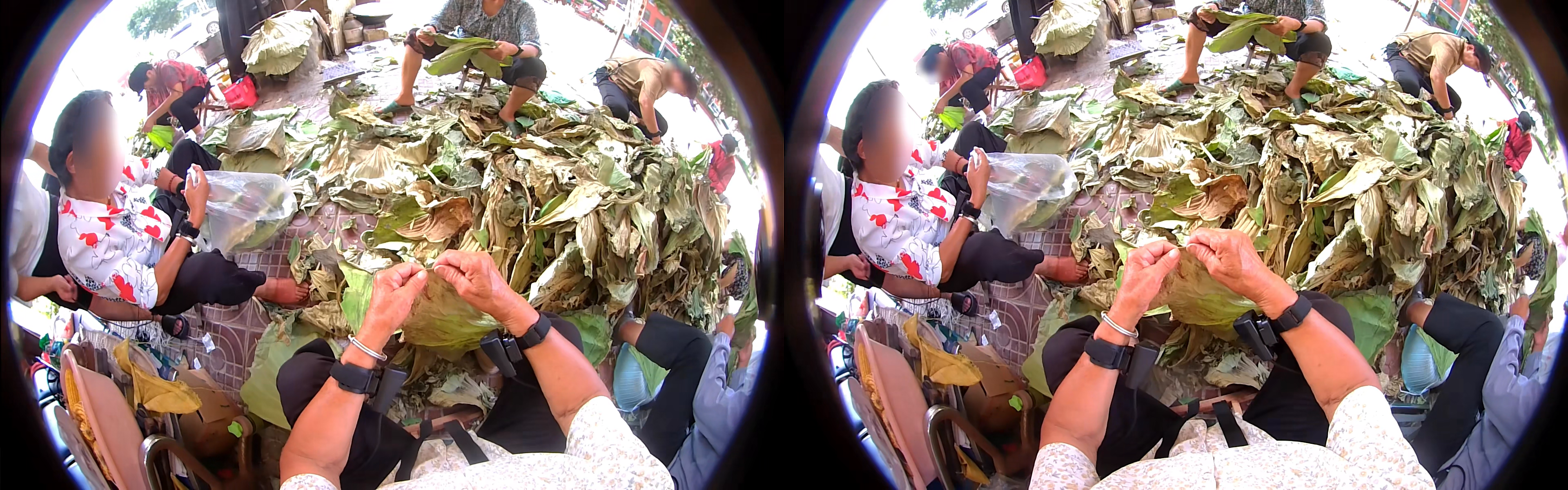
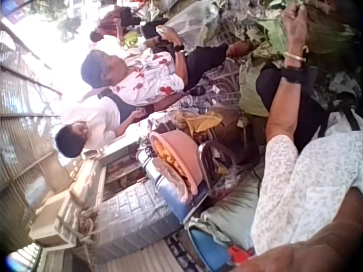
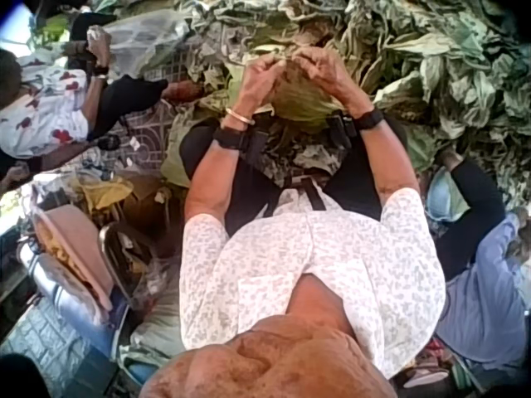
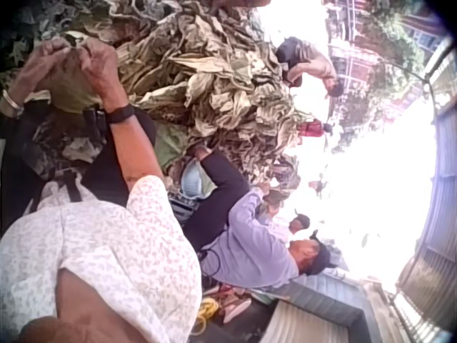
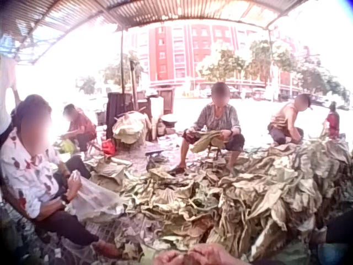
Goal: The person sorts through a pile of large leaves, picking them up one at a time, folding them, and stacking them with others.
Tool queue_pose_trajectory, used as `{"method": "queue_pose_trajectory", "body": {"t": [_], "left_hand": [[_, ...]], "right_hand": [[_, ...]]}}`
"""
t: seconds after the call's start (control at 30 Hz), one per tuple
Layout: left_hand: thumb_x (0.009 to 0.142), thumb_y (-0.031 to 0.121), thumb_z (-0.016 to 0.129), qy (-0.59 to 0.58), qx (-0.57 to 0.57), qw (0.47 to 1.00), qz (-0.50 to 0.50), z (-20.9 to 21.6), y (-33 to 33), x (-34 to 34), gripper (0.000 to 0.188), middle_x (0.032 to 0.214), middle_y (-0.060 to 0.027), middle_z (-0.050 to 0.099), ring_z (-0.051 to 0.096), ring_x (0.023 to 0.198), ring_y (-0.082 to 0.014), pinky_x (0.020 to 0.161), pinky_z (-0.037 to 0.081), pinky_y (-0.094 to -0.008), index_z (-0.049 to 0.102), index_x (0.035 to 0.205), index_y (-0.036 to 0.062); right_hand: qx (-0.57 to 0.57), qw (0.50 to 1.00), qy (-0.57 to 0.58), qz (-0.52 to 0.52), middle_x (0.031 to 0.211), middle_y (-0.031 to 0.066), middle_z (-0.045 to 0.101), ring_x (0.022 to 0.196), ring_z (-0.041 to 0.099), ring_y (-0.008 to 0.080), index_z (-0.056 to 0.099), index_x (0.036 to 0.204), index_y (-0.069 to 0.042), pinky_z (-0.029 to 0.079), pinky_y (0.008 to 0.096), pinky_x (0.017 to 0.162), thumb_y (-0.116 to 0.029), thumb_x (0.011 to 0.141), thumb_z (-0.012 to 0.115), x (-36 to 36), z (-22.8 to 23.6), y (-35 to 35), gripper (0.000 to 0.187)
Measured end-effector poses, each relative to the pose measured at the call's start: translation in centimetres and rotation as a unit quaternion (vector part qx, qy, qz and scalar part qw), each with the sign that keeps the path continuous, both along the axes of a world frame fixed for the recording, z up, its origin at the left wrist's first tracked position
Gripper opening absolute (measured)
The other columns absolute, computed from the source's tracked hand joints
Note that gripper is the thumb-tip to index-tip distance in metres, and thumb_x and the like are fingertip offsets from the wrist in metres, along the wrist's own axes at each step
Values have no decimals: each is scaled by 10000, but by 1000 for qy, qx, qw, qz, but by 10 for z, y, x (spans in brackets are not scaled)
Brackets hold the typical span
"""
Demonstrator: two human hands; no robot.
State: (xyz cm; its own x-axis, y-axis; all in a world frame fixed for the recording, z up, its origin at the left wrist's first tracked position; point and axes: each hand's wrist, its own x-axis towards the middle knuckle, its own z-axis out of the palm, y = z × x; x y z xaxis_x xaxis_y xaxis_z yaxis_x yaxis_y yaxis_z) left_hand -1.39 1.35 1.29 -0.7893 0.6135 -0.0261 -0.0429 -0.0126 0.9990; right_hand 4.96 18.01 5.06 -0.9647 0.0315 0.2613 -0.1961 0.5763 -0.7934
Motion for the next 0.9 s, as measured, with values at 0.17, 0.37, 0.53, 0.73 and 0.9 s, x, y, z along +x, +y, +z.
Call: {"method": "queue_pose_trajectory", "body": {"t": [0.17, 0.37, 0.53, 0.73, 0.9], "left_hand": [[879, 110, 573, 5, -22, 1000, 11, 4, 0, 0, 138, 680, 81, 479, 372, 614, -10, 540, 310, -178, 589, 798, -1], [876, 115, 574, 20, -34, 999, 7, 2, 0, -1, 144, 677, 81, 477, 372, 611, -10, 538, 314, -180, 588, 792, -2], [879, 116, 571, 10, -12, 1000, 5, 5, -1, 1, 148, 679, 79, 480, 376, 614, -10, 540, 317, -179, 589, 791, -2], [875, 98, 578, 18, -3, 1000, 4, 1, -3, 1, 129, 693, 72, 503, 400, 616, -9, 541, 329, -175, 588, 795, -3], [829, 11, 614, -22, 19, 999, -33, 0, 3, 2, 35, 755, 29, 596, 516, 636, -10, 553, 405, -161, 601, 852, -12]], "right_hand": [[-1, 1000, -3, -2, 721, 146, 597, 616, 568, 280, 598, 865, 9, 444, 329, 573, -114, 828, 588, -1, 1, 0, 129], [5, 1000, -1, -7, 723, 145, 602, 624, 578, 277, 603, 853, 11, 447, 332, 576, -107, 821, 594, -2, -1, 1, 122], [-29, 999, 42, -9, 726, 141, 611, 632, 588, 262, 612, 838, 15, 456, 324, 589, -85, 806, 609, -3, -6, -1, 104], [-43, 999, -9, -17, 669, 123, 571, 584, 528, 194, 590, 825, 16, 428, 309, 566, -108, 832, 584, 0, 2, -3, 123], [-90, 995, -33, -19, 632, 96, 520, 590, 472, 134, 559, 832, 17, 405, 297, 555, -149, 860, 536, 1, -1, -3, 170]]}}
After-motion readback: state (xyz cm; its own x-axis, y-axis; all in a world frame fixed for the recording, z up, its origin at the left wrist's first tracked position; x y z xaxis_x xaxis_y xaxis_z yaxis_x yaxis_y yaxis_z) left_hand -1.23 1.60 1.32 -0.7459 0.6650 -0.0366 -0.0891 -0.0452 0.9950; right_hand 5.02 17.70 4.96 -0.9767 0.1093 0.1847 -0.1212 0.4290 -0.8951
